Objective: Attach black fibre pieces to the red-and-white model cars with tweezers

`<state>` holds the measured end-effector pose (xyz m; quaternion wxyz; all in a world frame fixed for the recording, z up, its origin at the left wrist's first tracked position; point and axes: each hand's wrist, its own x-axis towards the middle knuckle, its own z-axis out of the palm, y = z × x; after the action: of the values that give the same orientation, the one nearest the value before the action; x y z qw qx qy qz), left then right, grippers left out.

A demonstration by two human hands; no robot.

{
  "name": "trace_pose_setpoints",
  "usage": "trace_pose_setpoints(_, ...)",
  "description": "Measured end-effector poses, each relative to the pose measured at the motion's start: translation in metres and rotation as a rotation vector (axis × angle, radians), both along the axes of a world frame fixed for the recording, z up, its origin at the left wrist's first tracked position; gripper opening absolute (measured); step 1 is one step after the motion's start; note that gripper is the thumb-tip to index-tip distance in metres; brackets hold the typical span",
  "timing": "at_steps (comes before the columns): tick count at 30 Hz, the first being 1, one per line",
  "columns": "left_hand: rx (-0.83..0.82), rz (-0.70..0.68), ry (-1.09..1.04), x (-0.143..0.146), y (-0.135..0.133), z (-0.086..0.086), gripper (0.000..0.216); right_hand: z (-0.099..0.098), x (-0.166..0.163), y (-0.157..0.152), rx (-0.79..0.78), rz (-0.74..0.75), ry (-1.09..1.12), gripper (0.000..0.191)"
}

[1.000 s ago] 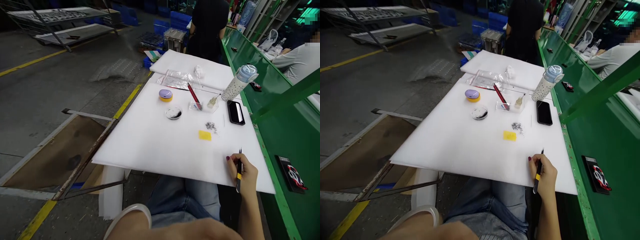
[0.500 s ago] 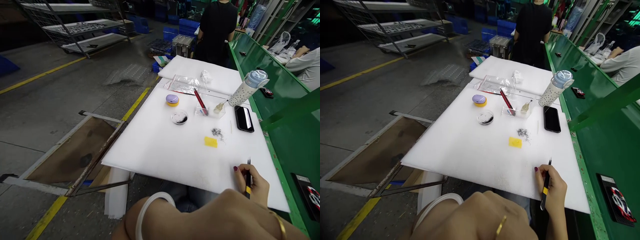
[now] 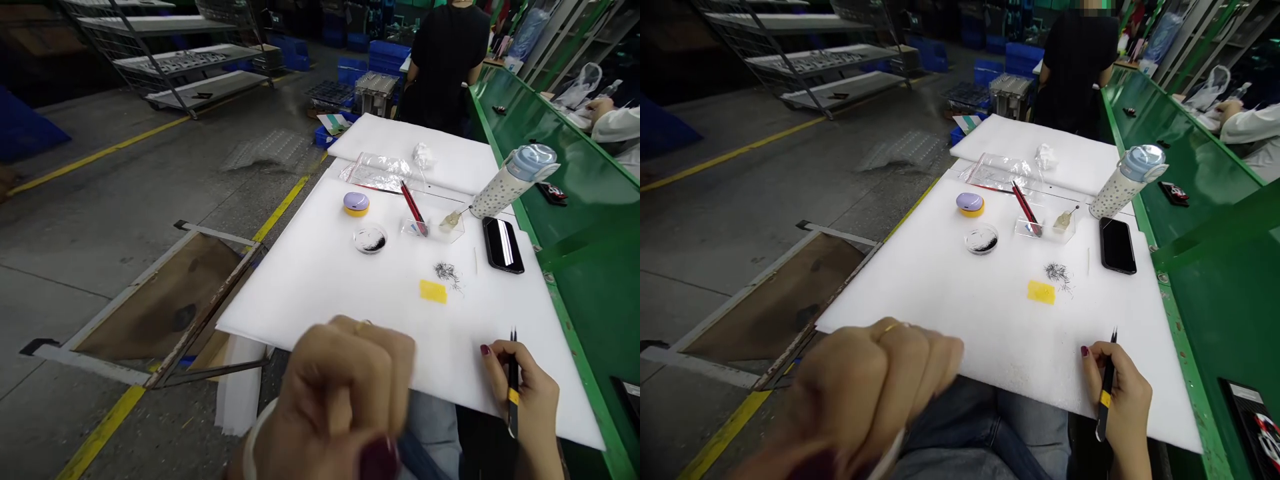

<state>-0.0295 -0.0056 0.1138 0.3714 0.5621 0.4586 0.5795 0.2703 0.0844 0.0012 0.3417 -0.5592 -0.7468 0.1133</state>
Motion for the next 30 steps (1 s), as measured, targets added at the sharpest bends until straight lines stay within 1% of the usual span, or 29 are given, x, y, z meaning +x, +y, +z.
trace_pose_setpoints(1, 0.025, -0.002, -0.08, -0.002, 0.012, 0.004, 0.053, 0.0, 0.0, 0.0, -0.001, 0.014, 0.006, 0.024)
trace_pose_setpoints(2, 0.022, -0.08, -0.035, -0.007, 0.026, 0.009, 0.043, 0.001, 0.0, 0.001, -0.01, 0.025, 0.012, 0.023)
trace_pose_setpoints(3, 0.013, -0.111, 0.092, -0.014, 0.041, 0.013, 0.033, 0.001, -0.001, 0.001, -0.026, 0.035, 0.018, 0.022)
trace_pose_setpoints(4, -0.032, -0.124, 0.257, -0.022, 0.058, 0.018, 0.025, 0.002, -0.001, 0.002, -0.05, 0.042, 0.022, 0.022)
trace_pose_setpoints(5, -0.077, -0.177, 0.444, -0.032, 0.076, 0.02, 0.019, 0.004, -0.001, 0.002, -0.077, 0.047, 0.028, 0.022)
trace_pose_setpoints(6, -0.107, -0.171, 0.638, -0.041, 0.095, 0.021, 0.018, 0.005, -0.001, 0.003, -0.101, 0.05, 0.036, 0.023)
trace_pose_setpoints(7, -0.187, -0.13, 0.851, -0.05, 0.113, 0.02, 0.017, 0.008, -0.001, 0.005, -0.118, 0.051, 0.048, 0.024)
trace_pose_setpoints(8, -0.294, -0.071, 1.025, -0.057, 0.13, 0.016, 0.019, 0.011, 0.0, 0.006, -0.13, 0.054, 0.062, 0.025)
trace_pose_setpoints(9, -0.339, -0.017, 1.076, -0.063, 0.144, 0.011, 0.03, 0.015, 0.002, 0.009, -0.14, 0.066, 0.077, 0.026)
trace_pose_setpoints(10, -0.361, 0.024, 1.099, -0.067, 0.156, 0.004, 0.049, 0.019, 0.004, 0.012, -0.149, 0.083, 0.092, 0.027)
trace_pose_setpoints(11, -0.393, 0.052, 1.12, -0.07, 0.164, -0.004, 0.063, 0.024, 0.007, 0.016, -0.157, 0.102, 0.103, 0.027)
trace_pose_setpoints(13, -0.44, 0.091, 1.139, -0.072, 0.171, -0.02, 0.081, 0.038, 0.012, 0.027, -0.165, 0.139, 0.098, 0.028)
trace_pose_setpoints(15, -0.471, 0.1, 1.147, -0.073, 0.171, -0.035, 0.09, 0.053, 0.014, 0.043, -0.161, 0.2, 0.06, 0.029)
trace_pose_setpoints(17, -0.484, 0.093, 1.148, -0.074, 0.169, -0.045, 0.09, 0.067, 0.008, 0.065, -0.148, 0.268, 0.019, 0.028)
trace_pose_setpoints(19, -0.486, 0.092, 1.15, -0.075, 0.17, -0.052, 0.081, 0.074, -0.006, 0.089, -0.128, 0.329, 0.024, 0.026)
trace_pose_setpoints(21, -0.488, 0.099, 1.147, -0.076, 0.172, -0.056, 0.069, 0.072, -0.023, 0.108, -0.091, 0.357, 0.099, 0.027)
trace_pose_setpoints(23, -0.491, 0.086, 1.128, -0.076, 0.173, -0.057, 0.062, 0.061, -0.038, 0.119, -0.062, 0.37, 0.215, 0.031)
trace_pose_setpoints(24, -0.493, 0.074, 1.115, -0.075, 0.173, -0.057, 0.062, 0.055, -0.044, 0.121, -0.056, 0.352, 0.267, 0.032)
trace_pose_setpoints(27, -0.496, 0.043, 1.086, -0.071, 0.17, -0.055, 0.069, 0.037, -0.051, 0.116, -0.094, 0.276, 0.356, 0.032)
trace_pose_setpoints(30, -0.499, 0.043, 1.075, -0.066, 0.166, -0.051, 0.075, 0.03, -0.05, 0.107, -0.159, 0.249, 0.371, 0.031)
